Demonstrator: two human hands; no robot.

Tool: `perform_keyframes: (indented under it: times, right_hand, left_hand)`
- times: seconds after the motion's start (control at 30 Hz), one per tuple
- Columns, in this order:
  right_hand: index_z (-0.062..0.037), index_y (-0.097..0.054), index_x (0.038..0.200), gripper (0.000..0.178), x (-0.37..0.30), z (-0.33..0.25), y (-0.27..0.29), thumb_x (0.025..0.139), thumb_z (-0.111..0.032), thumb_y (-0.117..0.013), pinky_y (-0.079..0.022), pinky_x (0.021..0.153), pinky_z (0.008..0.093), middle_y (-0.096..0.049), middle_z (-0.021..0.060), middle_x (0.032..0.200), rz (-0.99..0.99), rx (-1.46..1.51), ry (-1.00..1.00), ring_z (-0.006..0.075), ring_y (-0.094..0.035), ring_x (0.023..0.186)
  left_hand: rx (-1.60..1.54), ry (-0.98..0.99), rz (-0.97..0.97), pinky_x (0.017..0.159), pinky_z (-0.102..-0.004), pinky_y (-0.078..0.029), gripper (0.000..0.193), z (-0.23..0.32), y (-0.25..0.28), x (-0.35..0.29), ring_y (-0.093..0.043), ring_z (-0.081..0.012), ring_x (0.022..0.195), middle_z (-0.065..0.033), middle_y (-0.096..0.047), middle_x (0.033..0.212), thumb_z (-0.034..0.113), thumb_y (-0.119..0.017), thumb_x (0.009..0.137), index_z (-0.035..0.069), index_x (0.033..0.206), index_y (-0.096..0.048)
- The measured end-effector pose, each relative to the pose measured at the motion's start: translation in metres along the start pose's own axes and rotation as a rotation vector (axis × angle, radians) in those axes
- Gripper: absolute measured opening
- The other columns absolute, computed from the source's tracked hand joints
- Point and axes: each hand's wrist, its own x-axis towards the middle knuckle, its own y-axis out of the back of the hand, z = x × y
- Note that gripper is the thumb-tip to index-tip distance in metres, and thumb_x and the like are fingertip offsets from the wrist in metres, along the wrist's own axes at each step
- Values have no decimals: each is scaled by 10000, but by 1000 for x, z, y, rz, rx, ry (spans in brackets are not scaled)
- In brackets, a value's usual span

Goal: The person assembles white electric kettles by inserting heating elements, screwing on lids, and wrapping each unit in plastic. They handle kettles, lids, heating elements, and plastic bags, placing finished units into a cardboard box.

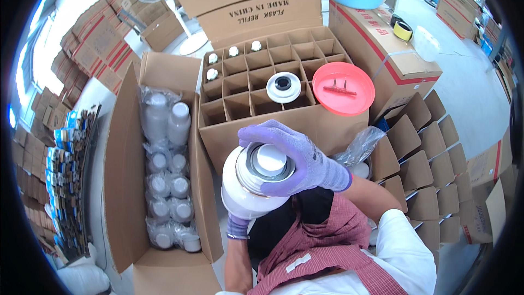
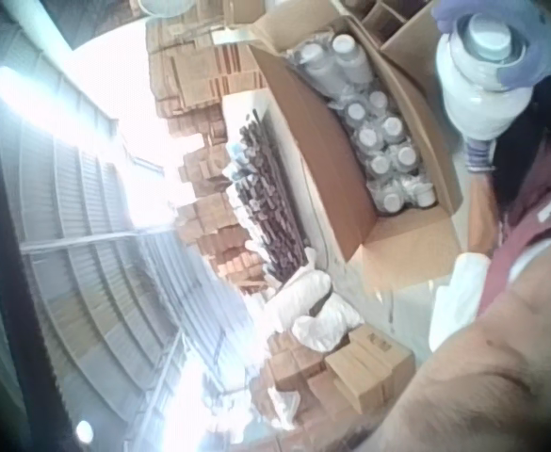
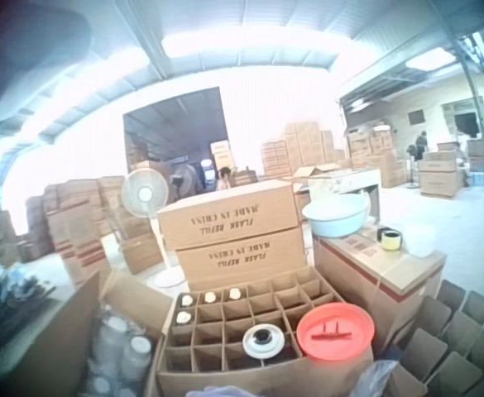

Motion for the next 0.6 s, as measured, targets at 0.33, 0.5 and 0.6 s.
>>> perform_keyframes:
  times: [0.33,0.5,0.6]
  right_hand:
    - [-16,-608,1230,639,-32,-18,-12,674,-191,-871,-517,962,423,-615,178,1185,198,-161,82,346,-631,1111]
    - [-6,-549,1321,638,-72,9,27,770,-186,-815,-371,1119,465,-570,167,1275,5,72,-91,352,-550,1215]
    - [-35,-588,1290,333,-44,51,108,1001,-198,-568,-496,958,355,-635,63,1124,-103,-79,-133,175,-613,1054]
  left_hand:
    - [-237,92,-57,1007,-365,-469,616,-15,5,14,-621,-238,1120,-102,-632,1289,164,-785,781,56,1344,-560]
    - [-275,131,-332,994,-363,-476,597,-13,61,47,-633,-238,1096,-100,-640,1274,165,-779,784,52,1333,-571]
    - [-93,79,-609,987,-362,-480,586,20,89,81,-640,-238,1081,-99,-645,1265,166,-775,787,50,1326,-577]
